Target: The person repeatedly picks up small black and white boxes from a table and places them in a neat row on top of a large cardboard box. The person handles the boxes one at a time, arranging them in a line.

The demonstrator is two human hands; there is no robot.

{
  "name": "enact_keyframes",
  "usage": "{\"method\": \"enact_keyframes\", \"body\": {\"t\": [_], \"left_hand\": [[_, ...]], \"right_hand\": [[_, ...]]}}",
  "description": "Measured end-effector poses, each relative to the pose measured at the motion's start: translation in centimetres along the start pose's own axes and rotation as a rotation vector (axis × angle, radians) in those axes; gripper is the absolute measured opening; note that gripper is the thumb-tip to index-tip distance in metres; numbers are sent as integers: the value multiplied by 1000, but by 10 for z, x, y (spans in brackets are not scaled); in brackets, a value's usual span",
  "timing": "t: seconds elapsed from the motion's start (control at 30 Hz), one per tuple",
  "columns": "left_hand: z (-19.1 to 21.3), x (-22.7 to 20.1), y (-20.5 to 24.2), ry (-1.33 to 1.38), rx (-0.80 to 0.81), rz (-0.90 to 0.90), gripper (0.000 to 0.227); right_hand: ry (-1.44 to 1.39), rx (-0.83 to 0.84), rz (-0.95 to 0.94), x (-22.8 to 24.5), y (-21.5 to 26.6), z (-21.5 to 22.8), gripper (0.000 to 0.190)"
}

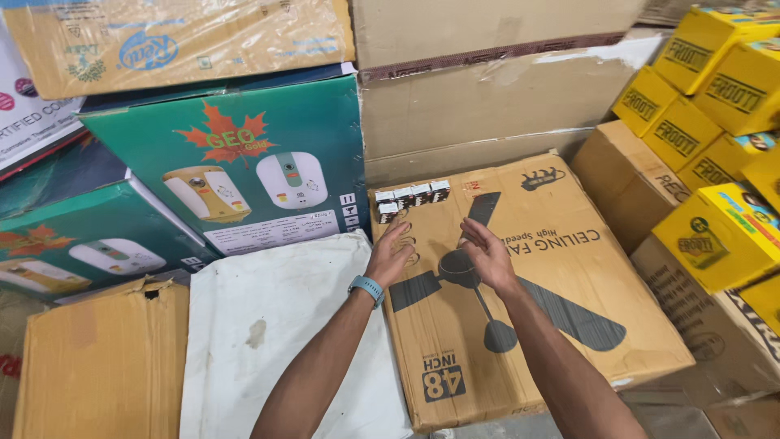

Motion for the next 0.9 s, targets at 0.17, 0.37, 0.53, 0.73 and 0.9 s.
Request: {"method": "enact_keyframes", "body": {"t": [0.17, 0.37, 0.53, 0.73, 0.9], "left_hand": [[-20, -22, 40, 33, 192, -72, 67], [-32, -44, 92, 192, 395, -34, 64], [-57, -89, 129, 268, 535, -106, 64], [-142, -126, 193, 295, 800, -200, 62], [-221, -165, 271, 371, 995, -288, 60]], "right_hand": [[-53, -157, -78, 14, 100, 16, 68], [53, -352, -106, -17, 198, 30, 66], [4, -545, -88, -20, 296, 42, 62], [-83, -773, -62, -61, 408, 86, 52], [-121, -974, -51, -86, 541, 104, 43]]}}
Point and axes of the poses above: each hand's wrist, its own y-axis away from the middle knuckle, its own z-axis out of the back of the hand, x = y × z, the point moved 7 cm from there along -y, towards the middle knuckle, and after that the axes turned 13 degrees about -z, right-handed, at the moved point
